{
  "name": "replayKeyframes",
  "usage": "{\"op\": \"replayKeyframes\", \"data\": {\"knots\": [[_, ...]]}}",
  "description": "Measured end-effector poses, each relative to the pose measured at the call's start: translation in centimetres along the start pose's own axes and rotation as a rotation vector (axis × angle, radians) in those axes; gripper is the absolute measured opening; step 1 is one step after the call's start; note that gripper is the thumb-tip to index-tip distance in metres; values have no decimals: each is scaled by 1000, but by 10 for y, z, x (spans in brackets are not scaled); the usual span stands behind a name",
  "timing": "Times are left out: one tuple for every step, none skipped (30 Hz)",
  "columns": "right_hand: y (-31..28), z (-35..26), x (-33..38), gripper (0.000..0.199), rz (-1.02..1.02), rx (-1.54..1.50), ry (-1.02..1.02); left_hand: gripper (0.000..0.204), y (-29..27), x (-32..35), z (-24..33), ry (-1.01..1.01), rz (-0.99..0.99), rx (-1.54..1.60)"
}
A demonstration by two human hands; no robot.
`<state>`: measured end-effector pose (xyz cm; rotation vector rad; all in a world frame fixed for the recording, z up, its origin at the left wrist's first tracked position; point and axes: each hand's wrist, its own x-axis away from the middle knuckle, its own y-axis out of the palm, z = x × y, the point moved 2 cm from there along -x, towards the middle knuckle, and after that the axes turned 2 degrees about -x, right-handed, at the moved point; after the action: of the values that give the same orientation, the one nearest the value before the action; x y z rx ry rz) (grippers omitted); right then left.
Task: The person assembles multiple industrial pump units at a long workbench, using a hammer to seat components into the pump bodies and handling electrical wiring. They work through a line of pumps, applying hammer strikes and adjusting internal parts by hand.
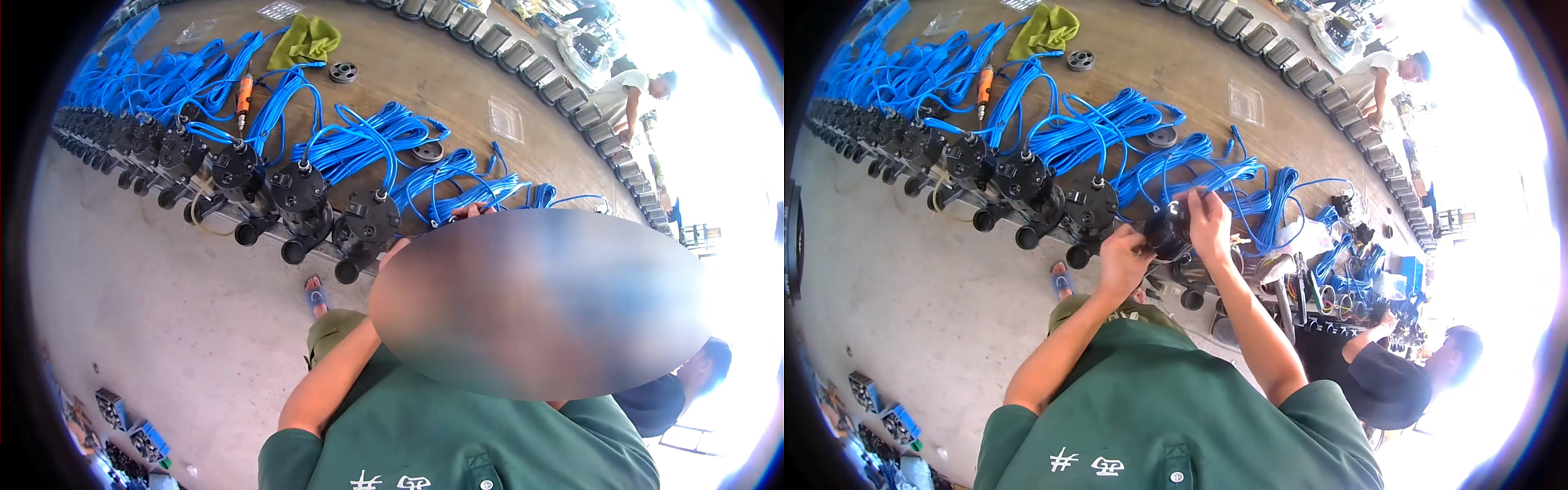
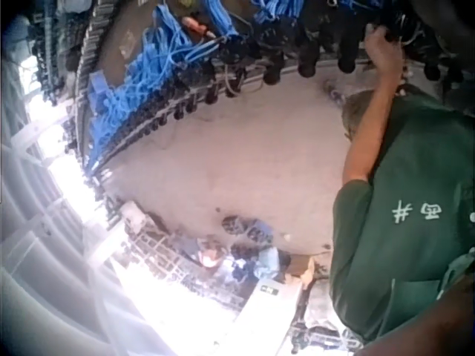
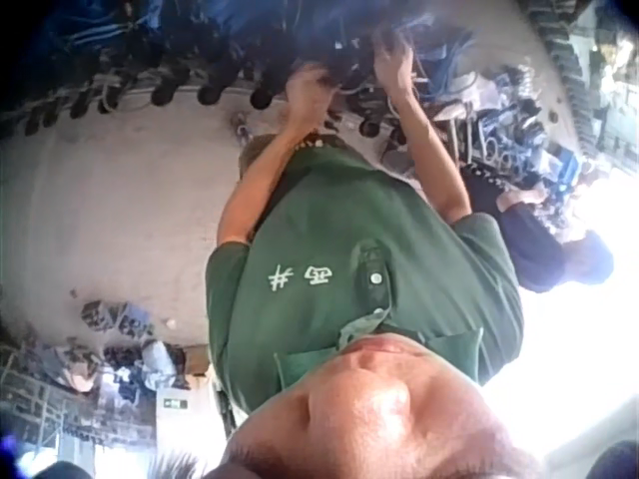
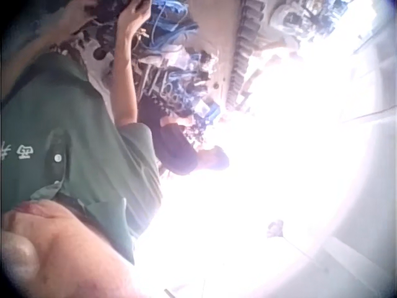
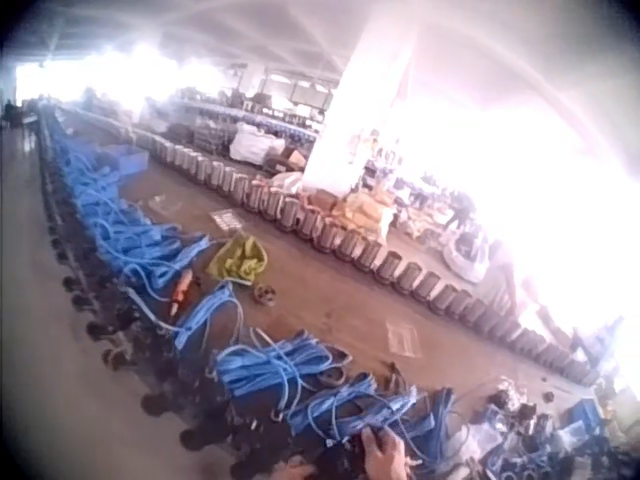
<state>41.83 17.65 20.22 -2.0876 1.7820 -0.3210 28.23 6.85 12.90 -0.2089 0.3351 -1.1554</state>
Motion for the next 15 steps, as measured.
{"op": "replayKeyframes", "data": {"knots": [[-2,-1,4,24,17,51,-48,14,0,3,-1,-50,-9,63],[1,-4,8,23,20,92,-101,14,-8,7,0,-105,-4,115],[3,-5,10,22,25,133,-152,13,-14,11,0,-160,-1,168],[5,16,9,21,40,136,-148,13,-18,17,-5,-187,5,212],[5,18,13,19,64,145,-151,13,-23,21,-9,-210,4,260],[5,19,17,18,72,160,-146,14,-25,23,-11,-234,2,306],[5,19,21,18,82,174,-140,15,-25,24,-11,-266,-6,310],[3,11,25,17,83,222,-160,17,-27,23,-3,-292,-24,312],[6,3,28,16,81,264,-175,19,-27,23,0,-321,-42,306],[12,-3,30,14,115,259,-205,34,-18,25,-1,-282,-34,375],[15,-4,30,13,96,284,-192,40,-14,22,2,-262,-49,419],[17,-3,31,13,127,298,-209,46,-7,16,5,-242,-81,463],[17,0,32,13,163,315,-222,52,0,7,8,-223,-121,508],[16,-6,33,13,160,314,-182,60,10,-1,-2,-229,-200,568],[12,-5,31,14,113,310,-201,59,20,-12,-6,-166,-175,503]]}}
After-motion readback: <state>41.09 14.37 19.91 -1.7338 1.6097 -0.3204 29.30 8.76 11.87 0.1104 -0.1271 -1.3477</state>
